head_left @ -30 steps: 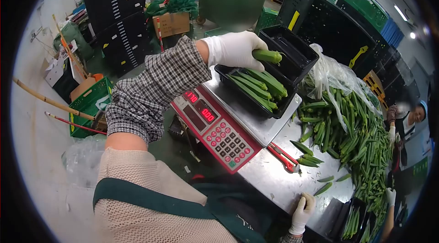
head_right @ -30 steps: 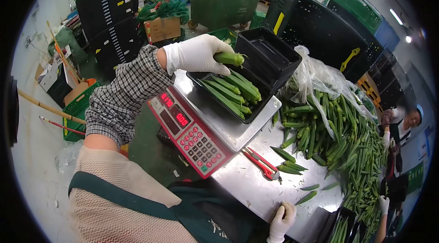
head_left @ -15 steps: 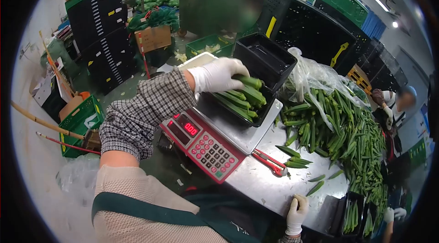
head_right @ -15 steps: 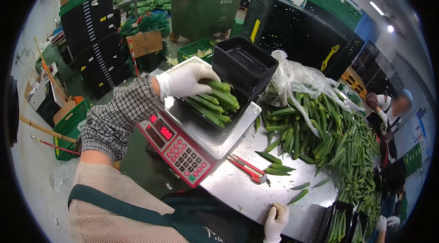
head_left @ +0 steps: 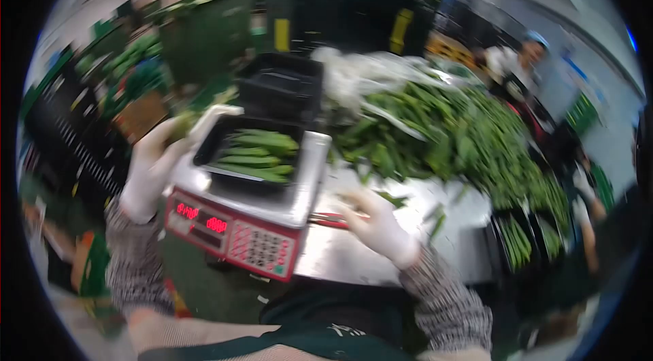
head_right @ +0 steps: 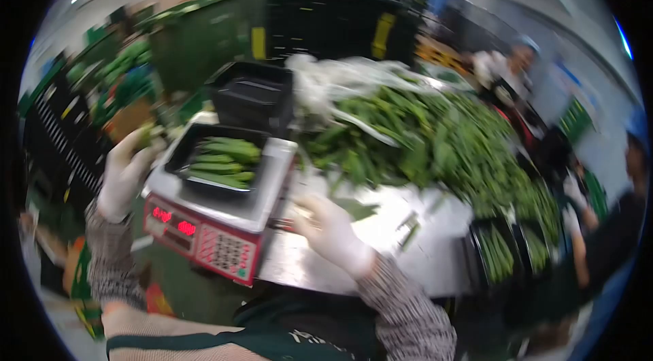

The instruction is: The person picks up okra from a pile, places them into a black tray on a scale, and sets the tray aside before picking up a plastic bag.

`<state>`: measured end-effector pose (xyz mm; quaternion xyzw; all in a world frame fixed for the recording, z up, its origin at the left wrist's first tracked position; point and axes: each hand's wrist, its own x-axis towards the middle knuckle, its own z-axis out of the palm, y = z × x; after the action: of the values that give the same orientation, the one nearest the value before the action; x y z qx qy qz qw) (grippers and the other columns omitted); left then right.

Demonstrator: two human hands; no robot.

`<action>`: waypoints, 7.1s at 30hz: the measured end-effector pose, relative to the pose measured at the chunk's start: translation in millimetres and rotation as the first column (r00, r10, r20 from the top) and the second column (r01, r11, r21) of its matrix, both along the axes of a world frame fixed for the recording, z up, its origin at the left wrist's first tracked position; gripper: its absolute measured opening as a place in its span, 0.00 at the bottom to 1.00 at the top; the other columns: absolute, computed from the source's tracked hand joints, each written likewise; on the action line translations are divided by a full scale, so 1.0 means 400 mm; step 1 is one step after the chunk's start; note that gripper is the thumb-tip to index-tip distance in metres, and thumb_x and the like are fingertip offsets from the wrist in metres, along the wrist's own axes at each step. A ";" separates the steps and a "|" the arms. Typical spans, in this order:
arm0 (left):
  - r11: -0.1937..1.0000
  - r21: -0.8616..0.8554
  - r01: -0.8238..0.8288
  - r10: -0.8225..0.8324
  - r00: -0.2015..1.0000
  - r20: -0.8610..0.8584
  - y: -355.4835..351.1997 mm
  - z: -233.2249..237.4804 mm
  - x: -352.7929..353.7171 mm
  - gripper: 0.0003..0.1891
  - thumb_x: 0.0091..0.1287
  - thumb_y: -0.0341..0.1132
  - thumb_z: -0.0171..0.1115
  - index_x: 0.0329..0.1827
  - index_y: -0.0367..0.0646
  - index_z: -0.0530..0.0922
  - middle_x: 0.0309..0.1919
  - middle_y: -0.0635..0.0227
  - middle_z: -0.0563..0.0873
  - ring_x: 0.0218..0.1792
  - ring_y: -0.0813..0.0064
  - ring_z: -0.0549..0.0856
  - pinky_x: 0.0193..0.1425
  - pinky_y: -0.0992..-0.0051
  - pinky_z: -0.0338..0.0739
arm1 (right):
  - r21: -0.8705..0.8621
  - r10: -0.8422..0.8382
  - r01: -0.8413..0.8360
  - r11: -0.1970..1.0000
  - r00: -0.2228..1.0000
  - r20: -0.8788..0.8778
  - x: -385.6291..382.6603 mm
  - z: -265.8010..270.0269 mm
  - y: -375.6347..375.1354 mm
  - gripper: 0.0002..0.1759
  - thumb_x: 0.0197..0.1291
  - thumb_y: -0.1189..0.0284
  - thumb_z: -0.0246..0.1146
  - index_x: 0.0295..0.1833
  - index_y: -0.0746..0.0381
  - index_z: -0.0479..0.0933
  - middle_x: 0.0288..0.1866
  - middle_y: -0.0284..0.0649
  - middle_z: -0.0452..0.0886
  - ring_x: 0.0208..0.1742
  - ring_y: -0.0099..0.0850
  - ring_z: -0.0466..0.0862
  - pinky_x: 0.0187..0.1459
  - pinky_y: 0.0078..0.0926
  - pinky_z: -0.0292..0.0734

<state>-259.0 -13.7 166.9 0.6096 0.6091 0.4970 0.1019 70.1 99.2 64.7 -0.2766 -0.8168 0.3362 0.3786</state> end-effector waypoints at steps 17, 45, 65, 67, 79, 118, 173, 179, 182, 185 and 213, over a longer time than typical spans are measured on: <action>0.990 0.044 0.135 -0.140 0.977 0.162 0.151 -0.055 0.023 0.10 0.62 0.25 0.60 0.46 0.36 0.76 0.30 0.77 0.77 0.28 0.89 0.71 0.33 0.87 0.67 | -0.615 -0.177 0.071 0.786 0.978 -0.113 0.117 -0.010 0.074 0.15 0.58 0.66 0.57 0.34 0.69 0.75 0.27 0.39 0.77 0.24 0.26 0.79 0.20 0.26 0.76; 0.993 -0.099 0.063 -0.113 0.744 -0.658 0.576 -0.090 0.064 0.17 0.52 0.22 0.60 0.47 0.39 0.79 0.43 0.54 0.82 0.47 0.55 0.80 0.53 0.67 0.74 | -0.443 -0.977 0.888 0.123 0.186 0.103 0.955 -0.019 -0.158 0.23 0.61 0.57 0.57 0.31 0.69 0.76 0.22 0.38 0.77 0.16 0.26 0.77 0.16 0.19 0.71; 0.976 0.169 0.134 0.019 0.728 -0.685 0.319 0.104 0.143 0.09 0.48 0.25 0.65 0.33 0.40 0.79 0.29 0.57 0.81 0.33 0.55 0.80 0.37 0.67 0.74 | 0.035 -0.775 0.777 0.628 0.620 0.122 0.621 -0.037 -0.169 0.10 0.54 0.72 0.65 0.27 0.66 0.75 0.22 0.42 0.75 0.21 0.32 0.75 0.26 0.27 0.70; 0.992 0.044 0.115 -0.030 0.571 -0.820 0.251 0.057 0.153 0.11 0.44 0.28 0.69 0.32 0.39 0.79 0.27 0.58 0.80 0.32 0.57 0.80 0.36 0.67 0.75 | 0.145 -0.730 0.716 0.682 0.655 0.197 0.575 -0.057 -0.146 0.09 0.53 0.72 0.66 0.27 0.65 0.76 0.23 0.44 0.76 0.22 0.36 0.76 0.27 0.28 0.71; 0.888 -0.454 0.073 -0.366 0.711 -0.601 0.239 0.006 0.198 0.21 0.44 0.40 0.75 0.37 0.36 0.81 0.38 0.58 0.83 0.40 0.61 0.82 0.47 0.68 0.75 | 0.021 -0.569 0.585 0.811 0.778 0.266 0.482 -0.086 -0.132 0.09 0.52 0.71 0.66 0.29 0.66 0.77 0.24 0.43 0.76 0.23 0.33 0.76 0.28 0.27 0.71; 0.690 -0.046 0.722 -0.628 0.629 0.459 0.081 -0.503 0.733 0.06 0.59 0.24 0.62 0.38 0.35 0.81 0.37 0.61 0.85 0.39 0.72 0.83 0.46 0.77 0.76 | -0.355 -0.641 0.633 0.688 0.759 0.114 0.554 -0.141 0.308 0.19 0.48 0.78 0.59 0.49 0.68 0.72 0.43 0.44 0.77 0.38 0.29 0.80 0.39 0.22 0.78; 0.671 0.010 0.742 -0.623 0.556 0.550 0.080 -0.532 0.724 0.05 0.60 0.23 0.61 0.38 0.35 0.82 0.38 0.62 0.84 0.41 0.75 0.83 0.47 0.79 0.76 | -0.183 -0.328 0.297 0.937 0.929 -0.171 0.490 0.134 0.101 0.07 0.58 0.76 0.51 0.32 0.66 0.72 0.27 0.35 0.75 0.26 0.20 0.72 0.32 0.17 0.67; 0.674 0.007 0.738 -0.637 0.577 0.510 0.083 -0.525 0.721 0.06 0.60 0.22 0.60 0.38 0.35 0.82 0.38 0.62 0.84 0.41 0.74 0.82 0.48 0.78 0.75 | -0.216 -0.381 0.317 0.923 0.822 -0.424 0.514 0.173 -0.024 0.05 0.53 0.75 0.52 0.27 0.63 0.65 0.24 0.37 0.71 0.20 0.22 0.68 0.23 0.19 0.64; 0.663 -0.033 0.747 -0.608 0.565 0.558 0.078 -0.535 0.723 0.06 0.60 0.26 0.63 0.40 0.38 0.82 0.39 0.64 0.84 0.44 0.72 0.82 0.52 0.75 0.74 | -0.071 -0.218 0.217 0.974 0.793 -0.568 0.525 0.217 -0.061 0.15 0.56 0.66 0.61 0.27 0.59 0.63 0.22 0.36 0.70 0.19 0.22 0.68 0.22 0.20 0.64; 0.653 -0.048 0.756 -0.611 0.563 0.557 0.080 -0.528 0.723 0.07 0.60 0.25 0.63 0.40 0.38 0.82 0.39 0.64 0.84 0.45 0.72 0.82 0.52 0.75 0.74 | -0.048 -0.208 0.221 0.974 0.793 -0.573 0.515 0.257 -0.062 0.15 0.59 0.65 0.60 0.26 0.60 0.65 0.23 0.38 0.72 0.18 0.21 0.67 0.21 0.18 0.60; 0.638 0.300 0.709 -0.708 0.693 -0.132 0.507 -0.016 1.021 0.17 0.61 0.37 0.63 0.51 0.39 0.77 0.25 0.65 0.79 0.24 0.75 0.77 0.32 0.76 0.74 | 0.307 0.248 -0.118 0.944 0.869 -0.428 0.768 0.679 -0.286 0.13 0.65 0.71 0.52 0.51 0.68 0.65 0.44 0.44 0.71 0.43 0.26 0.71 0.37 0.22 0.73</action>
<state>149.3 189.0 160.6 0.8077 0.2300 0.5105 0.1847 377.5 -15.2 336.5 -0.0552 -0.7643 0.3121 0.5616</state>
